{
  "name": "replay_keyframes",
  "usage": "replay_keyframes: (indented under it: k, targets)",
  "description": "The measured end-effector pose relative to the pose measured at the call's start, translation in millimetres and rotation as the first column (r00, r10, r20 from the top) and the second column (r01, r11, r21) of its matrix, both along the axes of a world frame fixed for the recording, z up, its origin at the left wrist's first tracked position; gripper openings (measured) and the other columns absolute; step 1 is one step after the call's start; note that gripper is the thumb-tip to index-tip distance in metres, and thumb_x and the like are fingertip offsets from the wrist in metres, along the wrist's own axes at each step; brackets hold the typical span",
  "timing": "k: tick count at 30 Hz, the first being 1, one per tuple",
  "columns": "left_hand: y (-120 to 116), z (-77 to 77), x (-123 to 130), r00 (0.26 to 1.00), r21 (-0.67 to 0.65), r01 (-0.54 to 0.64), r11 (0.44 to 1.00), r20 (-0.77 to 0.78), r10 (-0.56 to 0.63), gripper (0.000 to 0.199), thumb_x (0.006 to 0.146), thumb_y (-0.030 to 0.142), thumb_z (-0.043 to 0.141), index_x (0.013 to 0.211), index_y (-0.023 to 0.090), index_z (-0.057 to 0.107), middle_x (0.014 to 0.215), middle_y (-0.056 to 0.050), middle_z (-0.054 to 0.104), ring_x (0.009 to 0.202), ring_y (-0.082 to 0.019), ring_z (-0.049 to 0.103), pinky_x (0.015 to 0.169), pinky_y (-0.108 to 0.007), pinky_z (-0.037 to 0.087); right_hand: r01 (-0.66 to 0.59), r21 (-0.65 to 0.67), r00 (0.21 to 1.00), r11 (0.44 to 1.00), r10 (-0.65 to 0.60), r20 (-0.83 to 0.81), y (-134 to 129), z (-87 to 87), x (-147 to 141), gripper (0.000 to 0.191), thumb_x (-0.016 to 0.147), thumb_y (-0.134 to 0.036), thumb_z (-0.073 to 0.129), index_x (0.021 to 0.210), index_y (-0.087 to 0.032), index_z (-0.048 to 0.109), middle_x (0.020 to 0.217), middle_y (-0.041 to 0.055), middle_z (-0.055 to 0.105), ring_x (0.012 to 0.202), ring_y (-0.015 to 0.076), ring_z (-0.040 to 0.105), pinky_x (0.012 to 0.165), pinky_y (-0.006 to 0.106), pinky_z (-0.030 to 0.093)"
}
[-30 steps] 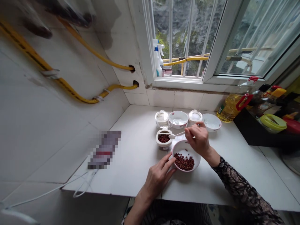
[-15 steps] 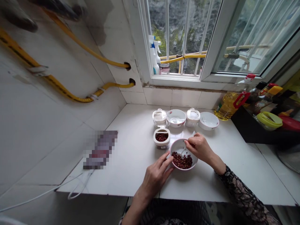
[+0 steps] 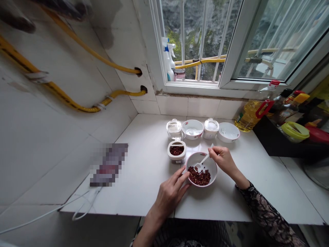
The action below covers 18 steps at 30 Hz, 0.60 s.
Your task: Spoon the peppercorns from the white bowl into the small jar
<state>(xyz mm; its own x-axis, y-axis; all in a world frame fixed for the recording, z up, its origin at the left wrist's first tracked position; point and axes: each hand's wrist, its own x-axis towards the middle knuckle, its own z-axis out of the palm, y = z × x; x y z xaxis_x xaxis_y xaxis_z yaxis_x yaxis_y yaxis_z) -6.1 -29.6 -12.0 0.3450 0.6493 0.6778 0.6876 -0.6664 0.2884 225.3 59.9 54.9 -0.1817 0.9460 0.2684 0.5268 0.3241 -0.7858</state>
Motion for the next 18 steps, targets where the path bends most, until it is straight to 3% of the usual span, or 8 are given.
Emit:
replay_keyframes:
  k: [5, 13, 18]
  targets:
    - [0.3, -1.6, 0.0, 1.000, 0.004, 0.000, 1.000, 0.012, 0.000, 0.035, 0.097, 0.022, 0.055, 0.131, 0.018, 0.053, 0.127, -0.016, 0.066, 0.110, -0.023, 0.068, 0.086, -0.029, 0.060, -0.009, -0.107, 0.993, 0.994, -0.004, -0.121, 1.8, -0.2, -0.3, 0.051, 0.085, -0.054, 0.052, 0.049, -0.019, 0.044, 0.046, -0.0035, 0.036, 0.046, 0.0086, 0.032, 0.045, 0.024, 0.025]
    - [0.8, 1.0, 0.7, 1.000, 0.002, 0.005, 1.000, 0.011, -0.006, 0.031, 0.099, 0.023, 0.051, 0.129, 0.017, 0.054, 0.126, -0.016, 0.066, 0.111, -0.023, 0.068, 0.085, -0.029, 0.061, -0.005, -0.162, 0.980, 0.987, -0.027, -0.195, 9.5, -9.0, -1.1, 0.054, 0.080, -0.061, 0.055, 0.047, -0.019, 0.045, 0.043, -0.0036, 0.036, 0.043, 0.0081, 0.030, 0.043, 0.024, 0.024]
    - [0.6, 0.3, 0.1, 1.000, -0.006, 0.008, 1.000, 0.011, -0.008, 0.033, 0.099, 0.023, 0.052, 0.131, 0.018, 0.053, 0.128, -0.016, 0.065, 0.112, -0.023, 0.068, 0.086, -0.030, 0.060, 0.011, -0.100, 0.982, 0.995, -0.029, -0.184, 16.7, 5.0, -13.4, 0.051, 0.082, -0.057, 0.053, 0.049, -0.019, 0.048, 0.046, -0.0023, 0.042, 0.045, 0.0095, 0.035, 0.045, 0.025, 0.028]
